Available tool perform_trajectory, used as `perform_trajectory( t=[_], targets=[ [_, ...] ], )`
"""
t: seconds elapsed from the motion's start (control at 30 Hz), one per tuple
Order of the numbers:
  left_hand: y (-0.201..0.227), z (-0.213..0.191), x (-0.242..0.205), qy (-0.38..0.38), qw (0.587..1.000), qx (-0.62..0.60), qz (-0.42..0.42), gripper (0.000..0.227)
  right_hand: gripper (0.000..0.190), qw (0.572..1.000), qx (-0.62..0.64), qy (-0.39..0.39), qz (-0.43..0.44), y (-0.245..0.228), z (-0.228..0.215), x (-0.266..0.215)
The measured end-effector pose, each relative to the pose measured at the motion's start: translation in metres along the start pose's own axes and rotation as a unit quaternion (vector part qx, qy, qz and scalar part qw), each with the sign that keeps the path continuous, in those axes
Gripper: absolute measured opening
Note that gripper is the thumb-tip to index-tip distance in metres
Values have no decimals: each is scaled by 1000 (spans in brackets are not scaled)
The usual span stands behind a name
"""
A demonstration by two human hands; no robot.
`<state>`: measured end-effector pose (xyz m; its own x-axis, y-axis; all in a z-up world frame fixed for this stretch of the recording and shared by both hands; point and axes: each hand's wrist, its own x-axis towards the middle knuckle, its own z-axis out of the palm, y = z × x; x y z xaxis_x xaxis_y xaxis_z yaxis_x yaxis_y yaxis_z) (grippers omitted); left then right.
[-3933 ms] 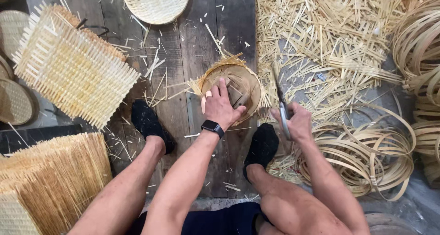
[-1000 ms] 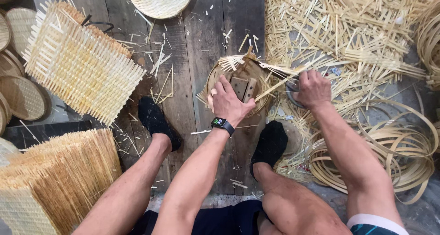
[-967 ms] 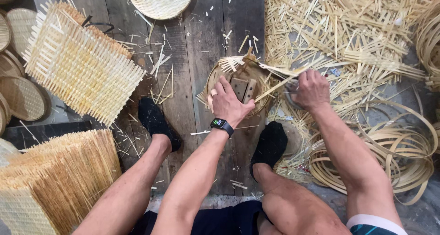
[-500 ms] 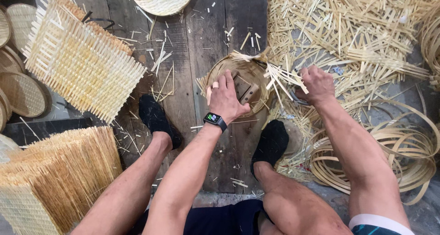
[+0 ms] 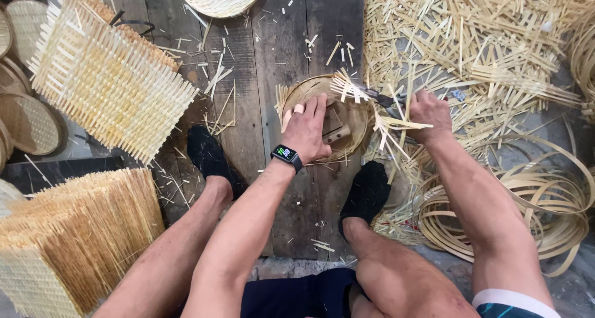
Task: The person sits on the floor and repeatedly assembles small round bamboo bowls. They place a circular bamboo frame onto a square woven mat, fold the mat around the frame, and use a wooden mold to shape the bowl. The person then uses shears to trim the excess bamboo strips from the rim and places the finished bowl aside.
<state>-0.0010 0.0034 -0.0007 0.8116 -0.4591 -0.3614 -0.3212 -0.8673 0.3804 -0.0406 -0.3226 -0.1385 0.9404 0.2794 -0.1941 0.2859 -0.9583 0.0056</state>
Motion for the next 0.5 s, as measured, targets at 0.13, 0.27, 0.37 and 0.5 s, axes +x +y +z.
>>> perform_trajectory(
  t=[0.13, 0.27, 0.37, 0.5],
  targets=[
    [-2, -6, 1, -20, 999, 9, 31, 130, 46, 1000, -8, 5, 15, -19, -26, 14],
    [-7, -2, 4, -65, 997, 27, 30, 135, 28, 996, 28, -67, 59, -34, -34, 21],
    [-9, 5, 6, -38, 997, 49, 39, 143, 25, 983, 81, -150, 71, -17, -28, 13],
    [6, 8, -3, -16, 996, 20, -84, 129, 27, 901, 346, -86, 247, 36, 19, -9]
  ],
)
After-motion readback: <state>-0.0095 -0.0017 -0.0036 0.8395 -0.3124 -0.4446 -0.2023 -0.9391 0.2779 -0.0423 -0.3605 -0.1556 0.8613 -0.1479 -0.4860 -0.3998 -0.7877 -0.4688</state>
